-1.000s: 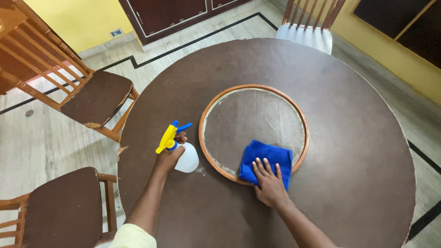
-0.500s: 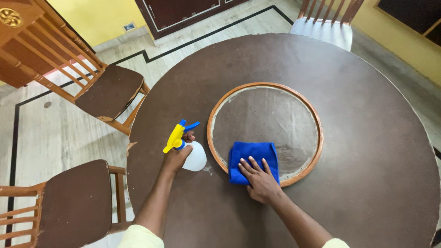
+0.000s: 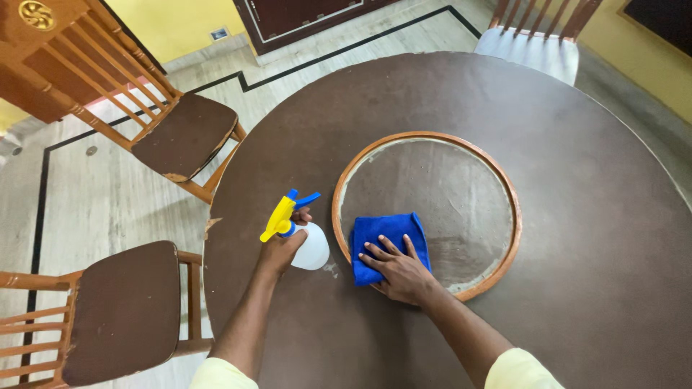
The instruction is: The person sprays a liquid onto a circular tray and wipes the surface thoroughly using a blue cloth.
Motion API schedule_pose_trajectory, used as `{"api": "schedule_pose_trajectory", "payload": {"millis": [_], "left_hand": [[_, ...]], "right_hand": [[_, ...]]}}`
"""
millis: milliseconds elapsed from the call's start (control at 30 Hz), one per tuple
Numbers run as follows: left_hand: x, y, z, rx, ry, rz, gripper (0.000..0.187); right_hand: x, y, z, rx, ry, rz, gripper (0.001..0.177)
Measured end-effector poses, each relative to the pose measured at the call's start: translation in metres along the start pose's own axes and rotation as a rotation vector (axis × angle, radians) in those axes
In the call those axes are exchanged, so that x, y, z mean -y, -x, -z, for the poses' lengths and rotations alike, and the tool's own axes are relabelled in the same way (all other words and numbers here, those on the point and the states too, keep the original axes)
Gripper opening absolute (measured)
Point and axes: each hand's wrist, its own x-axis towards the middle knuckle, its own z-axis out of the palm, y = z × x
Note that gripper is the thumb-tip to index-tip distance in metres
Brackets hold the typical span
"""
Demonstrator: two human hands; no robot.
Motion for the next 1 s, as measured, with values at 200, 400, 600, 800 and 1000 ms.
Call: {"api": "schedule_pose_trajectory", "payload": {"millis": [200,400,600,800,1000], "left_hand": [[0.009,-0.004,0.001,0.022,-0.008,-0.020,0.043],[0.016,-0.006,0.001,0.050,0.053,-0.030,0.042],[0.010,-0.003,0.000,0.021,0.015,0.003,0.044],[0.006,-0.001,-0.001,0.009,0.047,0.002,0.043],[0.006,-0.003,-0.001,-0.002,0.000,-0.068,0.041]], "right_hand": [[0.000,-0.022,0.002,0.041,0.009,-0.056,0.067],[-0.007,-0.041,-0.006,-0.006,-0.027,-0.059,0.072],[-0.002,-0.056,0.007,0.063,-0.024,-0.109,0.073],[-0.002,-0.057,0.014,0.105,-0.002,-0.132,0.076],[-0.013,-0.044,0.012,0.068,0.069,-0.108,0.089]]}}
